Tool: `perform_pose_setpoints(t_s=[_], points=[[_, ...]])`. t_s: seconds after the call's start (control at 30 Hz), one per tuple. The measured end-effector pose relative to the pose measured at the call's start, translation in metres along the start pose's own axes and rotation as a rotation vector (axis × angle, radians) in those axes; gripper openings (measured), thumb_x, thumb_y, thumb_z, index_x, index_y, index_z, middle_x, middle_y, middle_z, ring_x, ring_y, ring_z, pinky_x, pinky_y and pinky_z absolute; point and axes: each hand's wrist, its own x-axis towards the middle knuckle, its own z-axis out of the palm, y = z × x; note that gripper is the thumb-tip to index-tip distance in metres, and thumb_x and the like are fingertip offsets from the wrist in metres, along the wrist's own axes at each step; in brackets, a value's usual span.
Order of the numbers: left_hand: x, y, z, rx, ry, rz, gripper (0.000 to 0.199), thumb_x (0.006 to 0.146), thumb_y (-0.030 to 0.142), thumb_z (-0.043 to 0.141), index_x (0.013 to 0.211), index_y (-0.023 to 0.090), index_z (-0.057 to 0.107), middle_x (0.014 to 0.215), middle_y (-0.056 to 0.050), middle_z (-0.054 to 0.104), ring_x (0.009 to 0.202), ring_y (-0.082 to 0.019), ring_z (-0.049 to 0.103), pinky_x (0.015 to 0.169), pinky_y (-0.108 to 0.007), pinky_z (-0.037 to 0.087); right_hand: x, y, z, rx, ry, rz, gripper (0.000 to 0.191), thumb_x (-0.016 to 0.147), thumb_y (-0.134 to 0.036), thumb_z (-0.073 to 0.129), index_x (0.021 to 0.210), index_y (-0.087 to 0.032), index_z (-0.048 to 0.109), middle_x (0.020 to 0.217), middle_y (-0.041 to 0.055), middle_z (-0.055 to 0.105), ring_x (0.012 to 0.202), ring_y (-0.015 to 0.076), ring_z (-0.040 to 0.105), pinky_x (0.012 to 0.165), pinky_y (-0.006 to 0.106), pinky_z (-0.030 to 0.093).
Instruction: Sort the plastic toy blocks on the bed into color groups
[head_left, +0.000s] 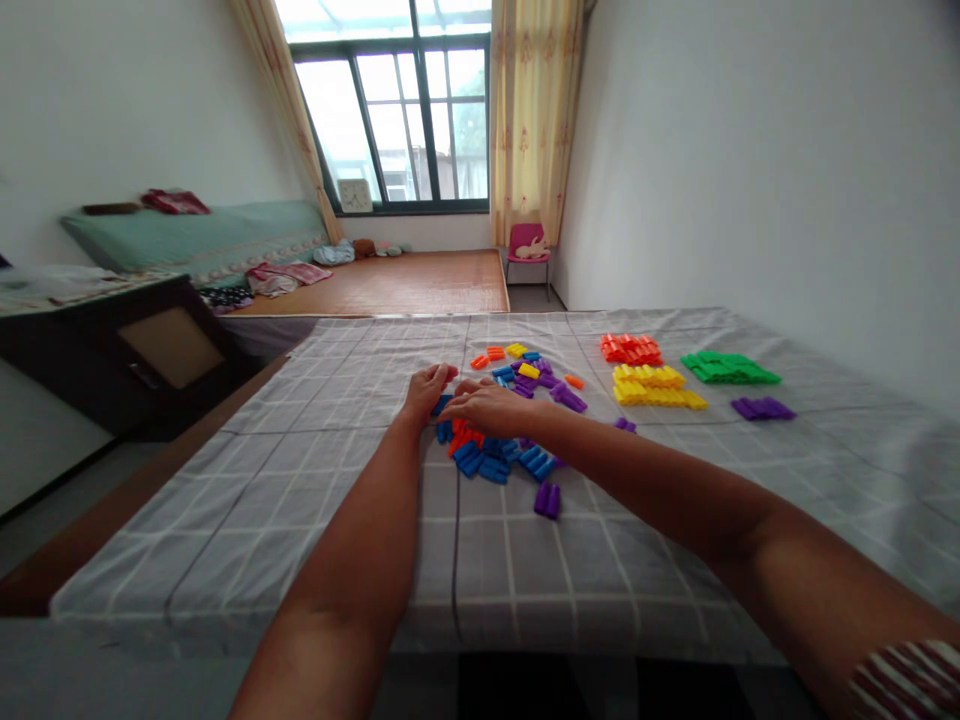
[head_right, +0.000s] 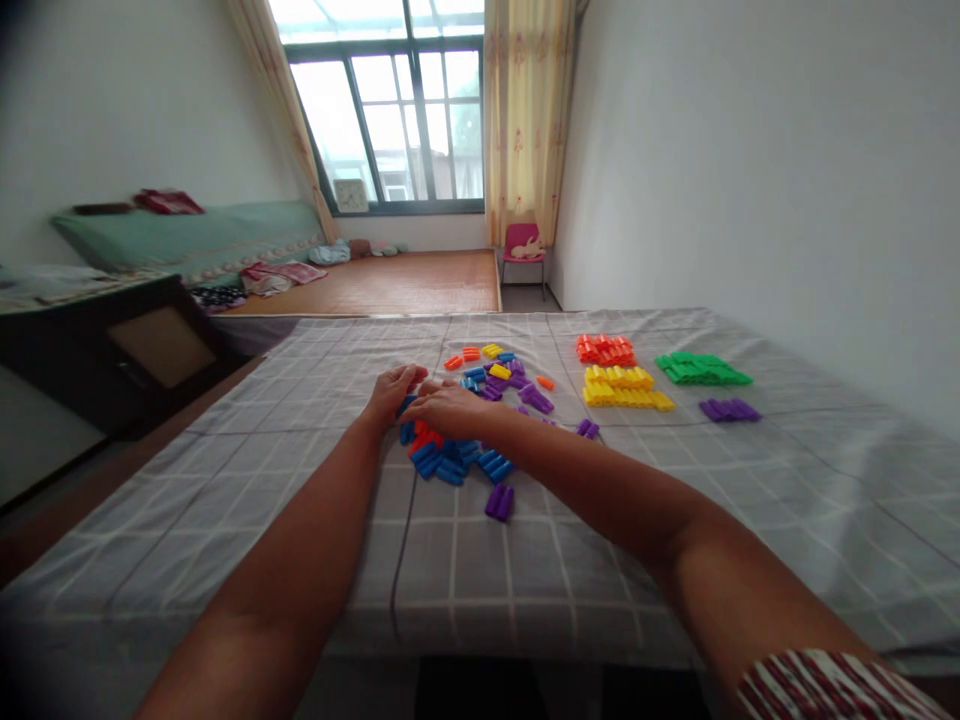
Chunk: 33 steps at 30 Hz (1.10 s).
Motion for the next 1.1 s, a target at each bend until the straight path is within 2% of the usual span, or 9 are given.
perform_pose_setpoints(t_s=[0.13, 0.27, 0.37, 0.47, 0.53, 0.63, 0.77, 0.97, 1.1], points=[[0.001, -0.001, 0.0, -0.05, 0.024, -0.035, 0.053, 0.065, 0.064, 0.064, 0.082, 0.014, 0.072, 0.083, -0.009, 0.072, 0.08, -0.02, 0.063, 0.07, -0.029, 0.046, 0.002, -0.017, -0.004, -0.065, -0.04, -0.04, 0.012, 0.088, -0.024, 0.059, 0.094, -0.023, 0.069, 0.094, 0.0027, 0.069, 0.102, 0.0238, 0.054, 0.083, 0.035, 0.042], [0.002, 0.0, 0.0, -0.056, 0.011, -0.065, 0.052, 0.064, 0.064, 0.065, 0.081, 0.015, 0.072, 0.085, -0.008, 0.073, 0.085, -0.022, 0.064, 0.073, -0.03, 0.047, -0.012, -0.01, -0.014, 0.243, 0.129, 0.015, 0.011, 0.087, -0.027, 0.061, 0.095, -0.022, 0.066, 0.094, 0.0021, 0.068, 0.096, 0.0187, 0.058, 0.083, 0.03, 0.044], [0.001, 0.002, -0.001, -0.045, 0.011, -0.062, 0.053, 0.064, 0.065, 0.065, 0.082, 0.016, 0.072, 0.086, -0.008, 0.073, 0.087, -0.022, 0.064, 0.074, -0.03, 0.047, -0.034, 0.027, -0.023, 0.497, 0.26, 0.222, 0.015, 0.086, -0.029, 0.06, 0.096, -0.018, 0.062, 0.091, 0.0028, 0.068, 0.082, 0.0147, 0.062, 0.075, 0.027, 0.048], [0.0, 0.003, 0.0, -0.024, 0.019, -0.071, 0.053, 0.064, 0.066, 0.065, 0.082, 0.016, 0.072, 0.087, -0.007, 0.072, 0.089, -0.022, 0.064, 0.074, -0.031, 0.048, -0.068, 0.086, -0.033, 0.573, 0.349, 0.59, 0.022, 0.085, -0.034, 0.06, 0.097, -0.015, 0.057, 0.084, 0.004, 0.067, 0.073, 0.0142, 0.062, 0.065, 0.026, 0.048], [0.001, 0.004, 0.0, -0.008, 0.018, -0.079, 0.055, 0.063, 0.067, 0.064, 0.082, 0.016, 0.072, 0.088, -0.008, 0.073, 0.09, -0.023, 0.064, 0.074, -0.031, 0.048, -0.095, 0.125, -0.039, 0.482, 0.308, 0.856, 0.024, 0.087, -0.035, 0.057, 0.098, -0.014, 0.056, 0.084, 0.0064, 0.068, 0.072, 0.0147, 0.063, 0.063, 0.025, 0.047], [0.002, 0.003, 0.001, 0.009, 0.016, -0.084, 0.057, 0.062, 0.069, 0.064, 0.083, 0.016, 0.072, 0.09, -0.008, 0.073, 0.092, -0.024, 0.064, 0.073, -0.031, 0.049, -0.128, 0.164, -0.043, 0.042, 0.169, 1.097, 0.029, 0.083, -0.037, 0.063, 0.101, -0.014, 0.058, 0.09, 0.0112, 0.069, 0.081, 0.0196, 0.065, 0.069, 0.027, 0.047], [0.003, 0.003, 0.0, 0.03, 0.013, -0.07, 0.058, 0.061, 0.07, 0.063, 0.082, 0.017, 0.073, 0.091, -0.009, 0.073, 0.092, -0.025, 0.064, 0.073, -0.032, 0.049, -0.148, 0.181, -0.039, -0.215, -0.058, 1.121, 0.035, 0.08, -0.037, 0.068, 0.105, -0.014, 0.062, 0.099, 0.0159, 0.07, 0.092, 0.0251, 0.065, 0.075, 0.029, 0.047], [0.002, 0.003, 0.0, 0.036, 0.006, -0.071, 0.058, 0.061, 0.07, 0.063, 0.083, 0.017, 0.074, 0.092, -0.009, 0.074, 0.093, -0.025, 0.065, 0.074, -0.032, 0.049, -0.156, 0.195, -0.052, 0.333, 0.109, 1.055, 0.032, 0.089, -0.034, 0.056, 0.113, -0.013, 0.064, 0.102, 0.0118, 0.071, 0.079, 0.0159, 0.067, 0.067, 0.024, 0.051], [0.003, 0.003, 0.0, 0.051, -0.001, -0.061, 0.058, 0.063, 0.07, 0.062, 0.084, 0.017, 0.074, 0.092, -0.01, 0.073, 0.093, -0.025, 0.065, 0.075, -0.033, 0.049, -0.158, 0.204, -0.051, 0.33, -0.092, 0.962, 0.051, 0.072, -0.025, 0.073, 0.122, -0.019, 0.064, 0.108, 0.0096, 0.07, 0.081, 0.0179, 0.066, 0.072, 0.027, 0.052]])
